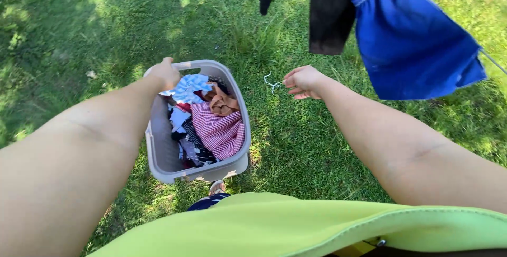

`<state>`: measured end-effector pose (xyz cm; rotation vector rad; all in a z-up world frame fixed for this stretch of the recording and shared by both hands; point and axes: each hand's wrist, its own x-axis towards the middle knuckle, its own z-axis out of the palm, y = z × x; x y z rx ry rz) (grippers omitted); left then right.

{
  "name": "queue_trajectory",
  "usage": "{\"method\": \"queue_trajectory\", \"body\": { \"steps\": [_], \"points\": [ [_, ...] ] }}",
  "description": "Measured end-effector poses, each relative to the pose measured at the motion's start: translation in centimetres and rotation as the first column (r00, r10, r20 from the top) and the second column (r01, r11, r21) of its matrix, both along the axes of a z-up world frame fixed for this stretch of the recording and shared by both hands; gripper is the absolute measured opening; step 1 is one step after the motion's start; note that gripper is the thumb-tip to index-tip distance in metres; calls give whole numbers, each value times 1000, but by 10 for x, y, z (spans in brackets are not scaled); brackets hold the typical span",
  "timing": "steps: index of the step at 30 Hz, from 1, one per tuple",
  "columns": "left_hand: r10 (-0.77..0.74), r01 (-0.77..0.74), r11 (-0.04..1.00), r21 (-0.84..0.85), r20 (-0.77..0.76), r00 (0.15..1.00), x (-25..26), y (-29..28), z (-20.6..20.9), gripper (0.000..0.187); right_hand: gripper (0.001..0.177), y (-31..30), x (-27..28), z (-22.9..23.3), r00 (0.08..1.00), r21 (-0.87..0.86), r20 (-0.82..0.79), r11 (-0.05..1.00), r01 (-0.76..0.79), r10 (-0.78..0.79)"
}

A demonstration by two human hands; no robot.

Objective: Hanging various pieces of wet laundry from a basket onto an outdoor clothesline.

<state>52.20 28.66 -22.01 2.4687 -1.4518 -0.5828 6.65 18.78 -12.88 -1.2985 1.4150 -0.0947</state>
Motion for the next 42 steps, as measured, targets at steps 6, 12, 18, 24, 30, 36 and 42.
{"method": "queue_trajectory", "body": {
  "steps": [6, 12, 18, 24, 30, 36, 42],
  "points": [
    [42, -44, 997, -60, -34, 999, 20, 54, -14, 94, 21, 6, 74, -20, 998, 60, 8, 996, -70, 70],
    [135, -112, 976, 186, -116, 984, 39, 98, -20, 95, 20, 25, 145, -41, 988, 142, 54, 978, -152, 145],
    [86, -43, 965, 258, -157, 984, 58, 118, -37, 89, 22, 33, 188, -52, 986, 137, 36, 977, -166, 162],
    [-37, 70, 984, 163, -196, 980, 82, 108, -126, 69, 20, 30, 213, -65, 993, 146, 0, 982, -120, 121],
    [-137, 217, 931, 293, -269, 953, 38, 101, -179, 34, 27, 30, 218, -106, 995, 182, 53, 979, -93, 85],
    [174, 84, 875, 476, -472, 864, -23, 113, -193, 39, 34, 44, 210, -148, 995, 247, 101, 968, -38, 14],
    [-284, 421, 846, 328, -391, 876, -64, 141, -341, 34, 32, 66, 190, -185, 999, 268, 38, 963, -13, 3]
  ]
}}
